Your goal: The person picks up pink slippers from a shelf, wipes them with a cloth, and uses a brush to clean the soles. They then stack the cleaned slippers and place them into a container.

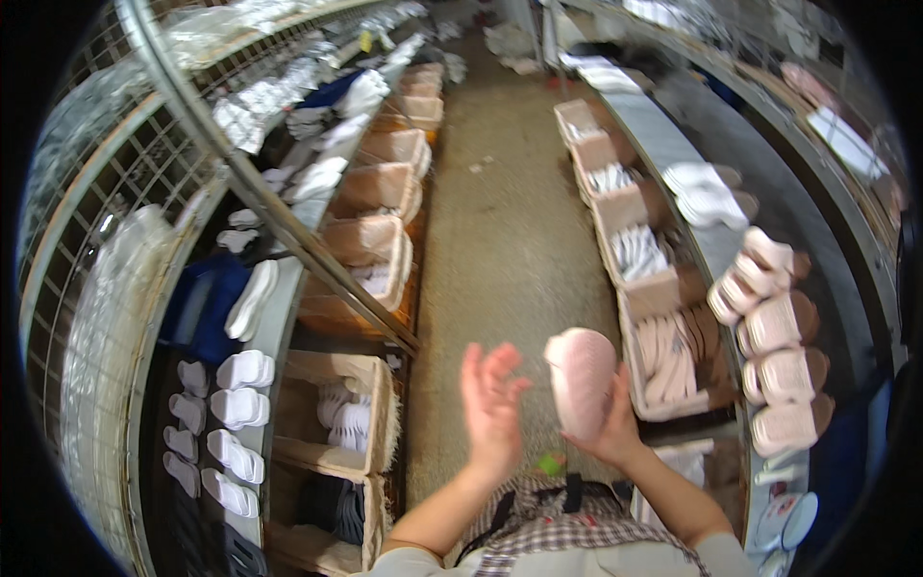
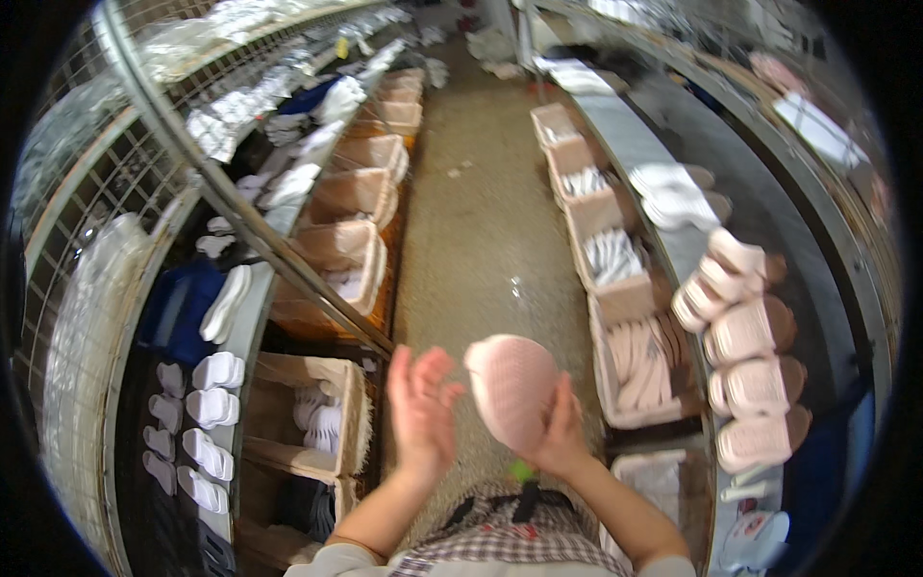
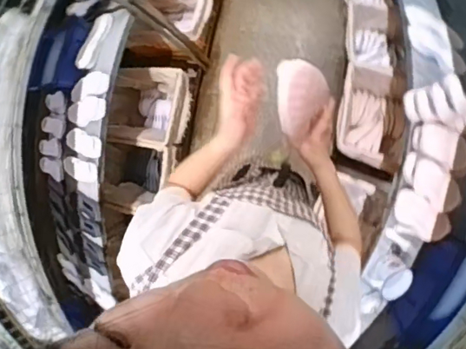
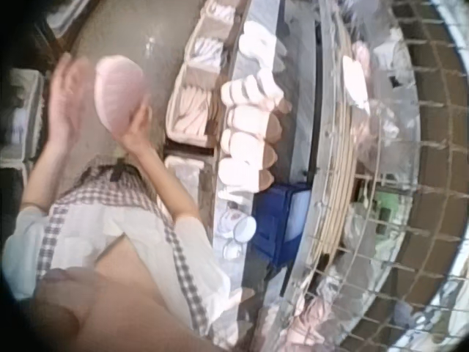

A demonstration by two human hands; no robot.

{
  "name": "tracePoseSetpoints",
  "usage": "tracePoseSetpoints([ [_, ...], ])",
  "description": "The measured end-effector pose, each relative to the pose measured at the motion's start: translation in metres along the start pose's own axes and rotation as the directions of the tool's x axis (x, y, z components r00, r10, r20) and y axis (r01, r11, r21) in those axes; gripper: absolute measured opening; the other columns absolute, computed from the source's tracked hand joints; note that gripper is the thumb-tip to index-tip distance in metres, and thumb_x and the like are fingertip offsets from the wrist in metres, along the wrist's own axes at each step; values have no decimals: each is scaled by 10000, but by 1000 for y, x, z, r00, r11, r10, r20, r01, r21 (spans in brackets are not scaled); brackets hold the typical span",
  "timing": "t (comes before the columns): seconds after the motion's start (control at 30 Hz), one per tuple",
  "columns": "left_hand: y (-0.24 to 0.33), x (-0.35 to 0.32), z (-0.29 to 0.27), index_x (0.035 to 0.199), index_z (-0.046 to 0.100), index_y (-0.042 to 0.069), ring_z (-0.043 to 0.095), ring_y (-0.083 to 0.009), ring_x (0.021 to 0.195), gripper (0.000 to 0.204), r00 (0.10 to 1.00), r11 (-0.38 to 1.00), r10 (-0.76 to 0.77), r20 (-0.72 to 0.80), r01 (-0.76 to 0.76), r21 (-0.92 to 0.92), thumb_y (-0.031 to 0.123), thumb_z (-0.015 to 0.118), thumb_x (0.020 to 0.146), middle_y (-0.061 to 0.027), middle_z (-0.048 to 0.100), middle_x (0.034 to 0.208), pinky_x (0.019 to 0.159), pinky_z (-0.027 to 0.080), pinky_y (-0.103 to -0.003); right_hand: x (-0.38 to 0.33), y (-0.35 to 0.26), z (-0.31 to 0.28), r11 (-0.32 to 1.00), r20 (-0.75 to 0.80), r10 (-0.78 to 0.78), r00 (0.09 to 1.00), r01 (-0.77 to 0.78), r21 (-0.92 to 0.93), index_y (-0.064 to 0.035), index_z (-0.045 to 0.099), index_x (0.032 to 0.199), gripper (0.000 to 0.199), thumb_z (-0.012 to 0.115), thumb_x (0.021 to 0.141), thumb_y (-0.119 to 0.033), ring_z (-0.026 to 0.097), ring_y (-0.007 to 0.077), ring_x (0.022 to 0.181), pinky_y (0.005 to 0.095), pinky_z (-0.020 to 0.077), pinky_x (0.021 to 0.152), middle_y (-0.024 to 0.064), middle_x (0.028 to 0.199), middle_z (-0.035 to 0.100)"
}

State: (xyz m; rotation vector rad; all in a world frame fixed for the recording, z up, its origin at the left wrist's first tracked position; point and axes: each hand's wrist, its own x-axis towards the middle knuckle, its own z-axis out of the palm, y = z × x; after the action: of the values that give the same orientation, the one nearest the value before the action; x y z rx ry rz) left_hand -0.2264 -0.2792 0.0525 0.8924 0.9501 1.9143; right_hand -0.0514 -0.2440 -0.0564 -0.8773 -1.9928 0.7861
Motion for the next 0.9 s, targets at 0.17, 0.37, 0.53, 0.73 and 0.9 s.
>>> tracePoseSetpoints([
  [0.17, 25, 17, -9, 1467, 46, 114, 240, -301, 1361, 959, 968, 952, 207, 140, -232, 198, 757, 328, 813, -175, 242, 1474, 1086, 191, -433, 10, 5, 13, 984, -26, -176, 984, 176, 4, -24, -164, 1418, 1327, 866, 600, -199, 443, 346, 1192, 442, 358, 999, 234, 1345, 340],
  [0.37, 63, 28, 15, 1451, 189, 101, 257, -339, 1363, 998, 742, 536, 390, 546, -665, 520, 776, 430, 755, -209, 296, 1453, 1068, 118, -579, 10, -4, 5, 937, -52, -285, 957, 267, -227, 15, 48, 1430, 1219, 855, 576, -309, 470, 374, 1097, 499, 349, 934, 226, 1257, 409],
  [0.53, 64, 44, 34, 1398, 347, 46, 343, -317, 1328, 695, 749, 207, -245, 616, -580, 788, 524, 440, 901, -166, 494, 1331, 1088, 164, -507, 2, -1, -10, 924, -88, -354, 931, 333, -188, 11, 180, 1411, 1143, 830, 545, -355, 458, 366, 1118, 548, 299, 930, 205, 1252, 435],
  [0.73, 6, 56, 34, 1375, 375, 19, 483, -268, 1205, 579, 815, 785, -162, 557, -235, 573, 431, 372, 969, -157, 582, 1217, 1038, 306, -387, -32, -7, -34, 988, -47, -108, 993, 113, 110, -3, 39, 1453, 1210, 849, 597, -276, 374, 345, 1261, 453, 299, 1026, 203, 1382, 333],
  [0.9, -30, 48, 58, 1409, 310, 69, 458, -280, 1243, 593, 856, 933, -135, 499, -60, 354, 200, 576, 895, -168, 551, 1261, 1084, 238, -409, -54, -21, -62, 973, -16, 53, 998, -48, 226, -45, -114, 1454, 1256, 836, 640, -156, 236, 291, 1369, 400, 245, 1087, 205, 1499, 138],
])
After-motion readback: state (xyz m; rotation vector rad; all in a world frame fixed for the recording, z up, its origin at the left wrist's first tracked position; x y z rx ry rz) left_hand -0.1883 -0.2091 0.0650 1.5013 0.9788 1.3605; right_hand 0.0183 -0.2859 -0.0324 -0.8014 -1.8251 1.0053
